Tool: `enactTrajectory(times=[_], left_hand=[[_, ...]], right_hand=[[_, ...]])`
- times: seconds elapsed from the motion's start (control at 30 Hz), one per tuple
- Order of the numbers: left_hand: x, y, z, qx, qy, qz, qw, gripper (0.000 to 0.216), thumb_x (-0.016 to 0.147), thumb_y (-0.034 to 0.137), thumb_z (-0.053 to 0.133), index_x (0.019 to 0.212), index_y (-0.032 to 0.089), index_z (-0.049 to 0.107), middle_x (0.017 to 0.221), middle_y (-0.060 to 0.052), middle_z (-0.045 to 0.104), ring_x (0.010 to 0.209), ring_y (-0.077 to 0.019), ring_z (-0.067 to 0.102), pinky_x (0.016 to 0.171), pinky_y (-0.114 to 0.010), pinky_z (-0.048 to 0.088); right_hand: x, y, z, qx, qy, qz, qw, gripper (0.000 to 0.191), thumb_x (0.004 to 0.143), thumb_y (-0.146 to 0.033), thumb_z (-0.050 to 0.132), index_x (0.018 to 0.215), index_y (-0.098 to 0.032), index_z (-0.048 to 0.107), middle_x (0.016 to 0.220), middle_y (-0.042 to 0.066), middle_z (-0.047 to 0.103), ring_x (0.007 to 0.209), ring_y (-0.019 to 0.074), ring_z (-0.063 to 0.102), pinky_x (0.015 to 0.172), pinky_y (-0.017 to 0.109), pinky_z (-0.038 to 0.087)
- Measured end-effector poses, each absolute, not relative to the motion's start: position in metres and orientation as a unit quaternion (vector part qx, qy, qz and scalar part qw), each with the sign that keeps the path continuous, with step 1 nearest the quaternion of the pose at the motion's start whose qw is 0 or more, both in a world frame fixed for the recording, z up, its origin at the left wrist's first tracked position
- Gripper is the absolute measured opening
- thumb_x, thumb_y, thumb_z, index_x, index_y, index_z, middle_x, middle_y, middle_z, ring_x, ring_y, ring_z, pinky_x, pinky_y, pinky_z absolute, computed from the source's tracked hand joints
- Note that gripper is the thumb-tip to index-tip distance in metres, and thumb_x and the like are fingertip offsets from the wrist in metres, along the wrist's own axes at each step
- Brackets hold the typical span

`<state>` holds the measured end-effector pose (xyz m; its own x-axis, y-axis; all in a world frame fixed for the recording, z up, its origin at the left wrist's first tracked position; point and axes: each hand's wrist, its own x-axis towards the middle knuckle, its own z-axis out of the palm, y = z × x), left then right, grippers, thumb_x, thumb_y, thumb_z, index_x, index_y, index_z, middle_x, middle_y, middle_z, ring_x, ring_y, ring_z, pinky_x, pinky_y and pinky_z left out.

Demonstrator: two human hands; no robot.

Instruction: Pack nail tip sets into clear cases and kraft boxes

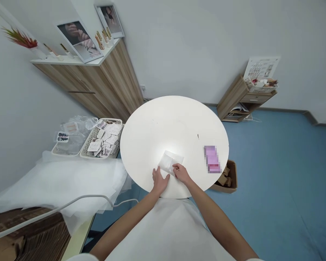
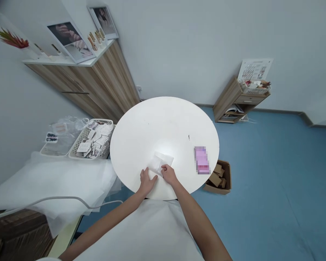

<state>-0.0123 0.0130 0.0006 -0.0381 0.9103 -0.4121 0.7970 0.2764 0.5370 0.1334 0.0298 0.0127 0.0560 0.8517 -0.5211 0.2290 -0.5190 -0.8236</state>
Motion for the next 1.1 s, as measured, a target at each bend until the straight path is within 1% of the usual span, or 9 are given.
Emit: enactTrajectory(times=[0.13,0.23,0.37,0.5,0.6,0.7,0.87,1.0,1.1], left_hand=[[-0.014,0.037,-0.004,0.497,0.728,0.143,0.45,0.071,0.08,0.046,0.041,0.131,0.015,0.004,0.134,-0.02,0.027,0.118,-0.0219,0.04,0.084,-0.031,0.043],[-0.016,0.053,-0.004,0.48,0.72,0.159,0.476,0.073,0.078,0.043,0.046,0.13,0.017,0.002,0.129,-0.019,0.034,0.111,-0.0188,0.048,0.078,-0.027,0.046],[-0.02,0.066,-0.007,0.442,0.703,0.172,0.53,0.069,0.076,0.035,0.054,0.128,0.016,0.013,0.12,-0.016,0.046,0.098,-0.0164,0.056,0.074,-0.026,0.047],[-0.025,0.07,-0.01,0.438,0.67,0.173,0.574,0.054,0.076,0.031,0.054,0.121,0.013,0.031,0.114,-0.015,0.052,0.089,-0.015,0.059,0.071,-0.025,0.048],[-0.03,0.068,-0.009,0.455,0.652,0.17,0.583,0.04,0.075,0.028,0.054,0.112,0.014,0.043,0.11,-0.013,0.056,0.087,-0.015,0.06,0.069,-0.025,0.048],[-0.037,0.063,-0.005,0.476,0.632,0.174,0.587,0.027,0.074,0.025,0.054,0.099,0.016,0.053,0.098,-0.009,0.062,0.081,-0.0149,0.061,0.068,-0.026,0.048],[-0.053,0.055,0.004,0.525,0.629,0.188,0.542,0.018,0.07,0.023,0.054,0.085,0.017,0.058,0.085,-0.004,0.063,0.078,-0.0155,0.058,0.07,-0.028,0.046],[-0.059,0.05,0.005,0.638,0.599,0.173,0.453,0.015,0.072,0.02,0.049,0.083,0.018,0.058,0.081,-0.003,0.061,0.077,-0.0157,0.056,0.071,-0.029,0.045],[-0.057,0.044,0.003,0.7,0.561,0.17,0.408,0.021,0.074,0.017,0.043,0.09,0.017,0.058,0.086,-0.005,0.059,0.081,-0.0162,0.055,0.075,-0.03,0.044]], right_hand=[[0.137,0.028,0.014,-0.657,-0.402,0.584,0.257,0.035,0.074,-0.021,0.034,0.1,-0.017,0.057,0.063,-0.001,0.058,0.054,0.0112,0.055,0.054,0.024,0.044],[0.136,0.027,0.015,-0.676,-0.442,0.533,0.252,0.034,0.074,-0.018,0.037,0.098,-0.018,0.059,0.073,0.001,0.061,0.064,0.0131,0.058,0.063,0.027,0.046],[0.126,0.02,0.011,-0.704,-0.524,0.412,0.246,0.031,0.075,-0.015,0.039,0.094,-0.023,0.062,0.094,0.003,0.059,0.09,0.0156,0.056,0.082,0.03,0.042],[0.114,0.011,0.005,-0.748,-0.521,0.339,0.233,0.032,0.072,-0.012,0.041,0.096,-0.022,0.06,0.104,0.006,0.048,0.095,0.017,0.051,0.083,0.03,0.042],[0.108,0.006,0.001,-0.793,-0.472,0.286,0.259,0.04,0.07,-0.014,0.045,0.109,-0.02,0.051,0.113,0.009,0.039,0.102,0.0201,0.046,0.087,0.033,0.041],[0.103,0.005,0.0,-0.803,-0.445,0.29,0.271,0.047,0.069,-0.016,0.046,0.116,-0.02,0.042,0.112,0.009,0.04,0.098,0.0204,0.048,0.086,0.034,0.041],[0.083,0.008,-0.001,-0.768,-0.488,0.333,0.248,0.031,0.07,-0.019,0.045,0.101,-0.02,0.049,0.103,0.007,0.043,0.085,0.0176,0.052,0.076,0.031,0.044],[0.067,0.013,-0.005,-0.764,-0.503,0.331,0.232,0.028,0.069,-0.02,0.046,0.096,-0.022,0.049,0.098,0.005,0.044,0.077,0.0153,0.053,0.068,0.028,0.044],[0.066,0.017,-0.006,-0.756,-0.509,0.348,0.221,0.026,0.067,-0.018,0.046,0.093,-0.022,0.049,0.078,0.0,0.049,0.068,0.0146,0.052,0.062,0.026,0.041]])
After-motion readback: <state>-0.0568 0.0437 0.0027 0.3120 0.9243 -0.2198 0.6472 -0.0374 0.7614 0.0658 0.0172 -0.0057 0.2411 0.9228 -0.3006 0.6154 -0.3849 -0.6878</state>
